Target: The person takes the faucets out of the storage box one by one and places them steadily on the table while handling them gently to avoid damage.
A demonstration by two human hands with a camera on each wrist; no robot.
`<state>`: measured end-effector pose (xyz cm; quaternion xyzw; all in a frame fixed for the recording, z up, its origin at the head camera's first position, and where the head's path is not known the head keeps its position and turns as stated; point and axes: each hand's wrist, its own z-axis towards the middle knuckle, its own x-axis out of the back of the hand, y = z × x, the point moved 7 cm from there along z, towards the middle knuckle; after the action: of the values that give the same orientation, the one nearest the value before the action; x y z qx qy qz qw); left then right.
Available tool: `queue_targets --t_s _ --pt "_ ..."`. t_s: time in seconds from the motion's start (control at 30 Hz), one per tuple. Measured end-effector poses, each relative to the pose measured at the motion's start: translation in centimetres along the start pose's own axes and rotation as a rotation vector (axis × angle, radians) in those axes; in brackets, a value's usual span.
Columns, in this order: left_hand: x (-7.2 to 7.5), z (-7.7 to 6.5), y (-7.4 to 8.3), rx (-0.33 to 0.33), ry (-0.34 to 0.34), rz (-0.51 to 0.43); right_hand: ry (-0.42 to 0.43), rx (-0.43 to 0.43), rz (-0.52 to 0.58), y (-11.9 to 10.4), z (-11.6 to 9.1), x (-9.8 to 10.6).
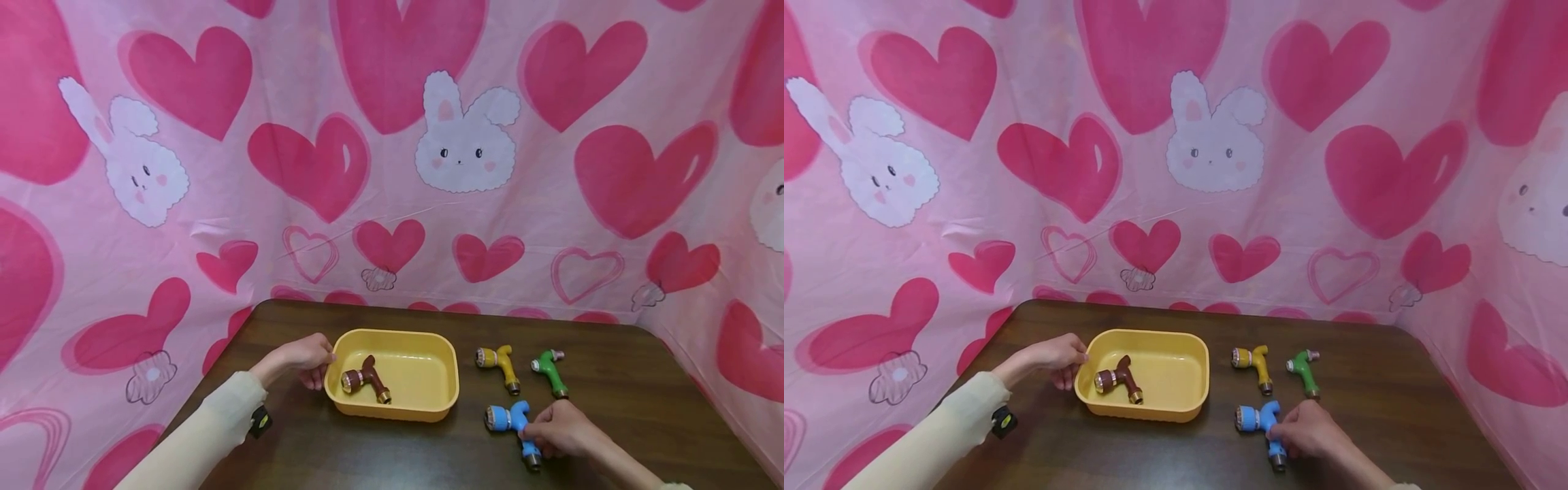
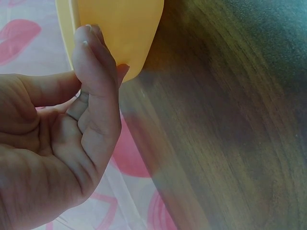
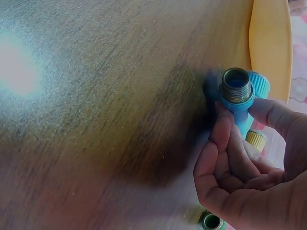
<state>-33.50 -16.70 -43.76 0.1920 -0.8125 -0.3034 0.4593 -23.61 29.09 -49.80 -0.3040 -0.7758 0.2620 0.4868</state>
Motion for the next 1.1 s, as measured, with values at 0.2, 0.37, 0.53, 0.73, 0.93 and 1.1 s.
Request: queue_targets --t_s 0.2,0.37,0.53,0.73,0.93,1.1 --pt "0.0 -0.1 0.1 -0.005 -0.001 -0.007 0.025 -0.026 0.005 -0.2 -0.3 -0.1" --pt "0.0 -0.1 0.0 -0.006 0.003 -0.011 -0.060 -0.005 0.034 3.1 2.2 -0.4" --pt "-0.1 0.0 0.0 -0.008 0.003 -0.008 -0.060 0.015 0.051 5.8 4.2 -0.7" --pt "-0.1 -0.2 0.1 -0.007 0.003 -0.003 -0.080 0.041 0.030 8.5 6.2 -0.8" --pt "-0.1 -0.2 0.1 -0.010 -0.002 0.000 -0.088 0.057 0.012 8.6 6.5 -0.7" --pt "0.0 -0.3 0.2 -0.011 -0.005 -0.005 -0.080 0.054 0.015 7.8 6.0 -0.7"
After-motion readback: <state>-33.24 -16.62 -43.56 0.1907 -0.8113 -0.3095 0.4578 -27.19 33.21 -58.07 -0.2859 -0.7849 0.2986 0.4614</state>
